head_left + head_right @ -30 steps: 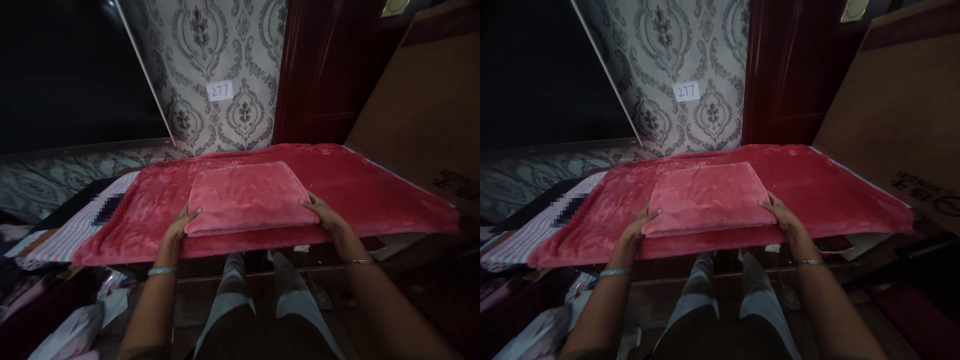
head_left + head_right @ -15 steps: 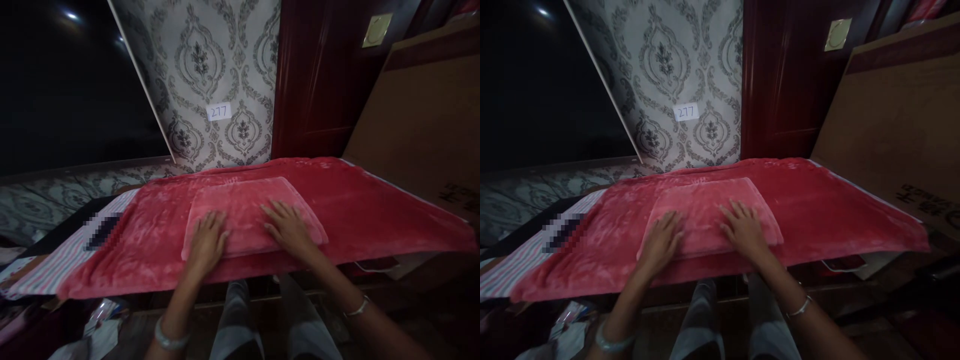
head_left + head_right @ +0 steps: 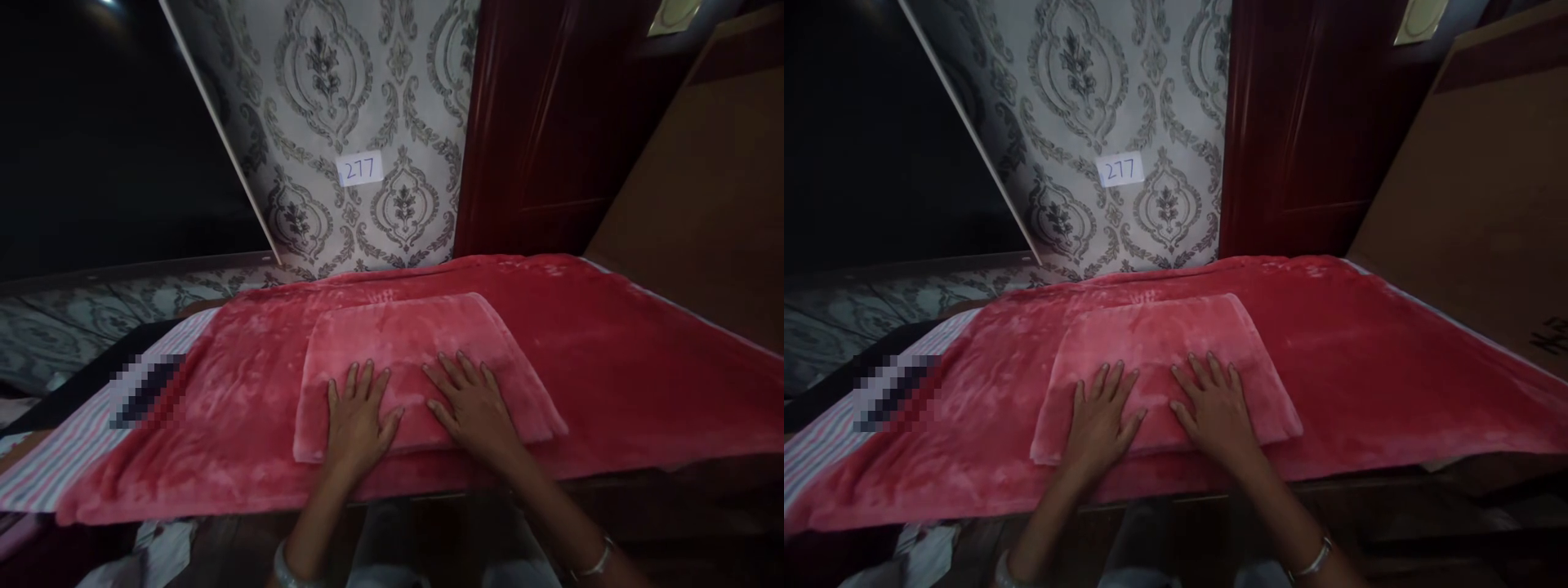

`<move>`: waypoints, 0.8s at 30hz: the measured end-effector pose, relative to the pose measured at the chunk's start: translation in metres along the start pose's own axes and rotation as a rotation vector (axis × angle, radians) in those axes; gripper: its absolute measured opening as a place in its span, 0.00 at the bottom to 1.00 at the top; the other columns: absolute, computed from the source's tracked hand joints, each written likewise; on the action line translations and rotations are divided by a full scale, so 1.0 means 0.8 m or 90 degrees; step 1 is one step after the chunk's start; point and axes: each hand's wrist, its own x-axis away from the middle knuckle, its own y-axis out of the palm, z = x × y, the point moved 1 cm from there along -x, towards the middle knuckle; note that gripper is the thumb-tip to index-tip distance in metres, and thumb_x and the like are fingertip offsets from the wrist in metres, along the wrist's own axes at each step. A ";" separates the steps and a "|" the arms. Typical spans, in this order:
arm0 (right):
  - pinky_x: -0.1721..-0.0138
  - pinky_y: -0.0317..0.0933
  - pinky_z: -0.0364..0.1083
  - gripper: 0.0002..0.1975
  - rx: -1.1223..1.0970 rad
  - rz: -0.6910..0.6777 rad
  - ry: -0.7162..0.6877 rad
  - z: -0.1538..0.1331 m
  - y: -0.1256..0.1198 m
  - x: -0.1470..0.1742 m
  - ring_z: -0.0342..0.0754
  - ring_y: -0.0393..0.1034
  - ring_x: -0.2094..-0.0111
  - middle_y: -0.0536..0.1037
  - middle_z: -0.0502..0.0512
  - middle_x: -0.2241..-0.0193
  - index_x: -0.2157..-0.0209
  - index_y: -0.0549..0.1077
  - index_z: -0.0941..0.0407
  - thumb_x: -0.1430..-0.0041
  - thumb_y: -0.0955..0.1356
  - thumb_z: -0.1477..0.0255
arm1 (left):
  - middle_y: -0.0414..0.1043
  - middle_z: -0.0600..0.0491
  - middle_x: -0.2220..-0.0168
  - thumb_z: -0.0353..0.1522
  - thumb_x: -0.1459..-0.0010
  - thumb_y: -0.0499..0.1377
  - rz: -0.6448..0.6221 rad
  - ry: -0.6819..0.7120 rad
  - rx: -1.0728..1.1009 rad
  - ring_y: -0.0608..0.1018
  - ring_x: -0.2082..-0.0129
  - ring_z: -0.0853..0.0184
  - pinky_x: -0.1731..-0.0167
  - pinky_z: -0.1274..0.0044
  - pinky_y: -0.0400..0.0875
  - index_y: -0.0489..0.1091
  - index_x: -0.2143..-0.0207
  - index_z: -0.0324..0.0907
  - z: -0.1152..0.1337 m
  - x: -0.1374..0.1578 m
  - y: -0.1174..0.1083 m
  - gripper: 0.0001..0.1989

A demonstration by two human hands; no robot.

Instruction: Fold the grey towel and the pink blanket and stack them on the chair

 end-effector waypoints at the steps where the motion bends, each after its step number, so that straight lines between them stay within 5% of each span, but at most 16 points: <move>1: 0.35 0.46 0.69 0.28 0.003 0.009 -0.001 0.000 0.001 0.000 0.65 0.50 0.30 0.61 0.55 0.30 0.32 0.64 0.45 0.31 0.61 0.58 | 0.50 0.46 0.27 0.44 0.34 0.55 0.005 0.000 0.004 0.52 0.27 0.46 0.33 0.42 0.44 0.59 0.30 0.51 0.000 0.000 0.001 0.32; 24: 0.33 0.46 0.67 0.28 -0.033 -0.016 0.012 -0.002 -0.012 -0.002 0.63 0.50 0.30 0.60 0.55 0.30 0.32 0.64 0.46 0.30 0.61 0.58 | 0.49 0.46 0.26 0.44 0.31 0.51 0.008 0.001 -0.002 0.50 0.26 0.48 0.33 0.43 0.43 0.56 0.29 0.50 0.001 0.000 -0.006 0.31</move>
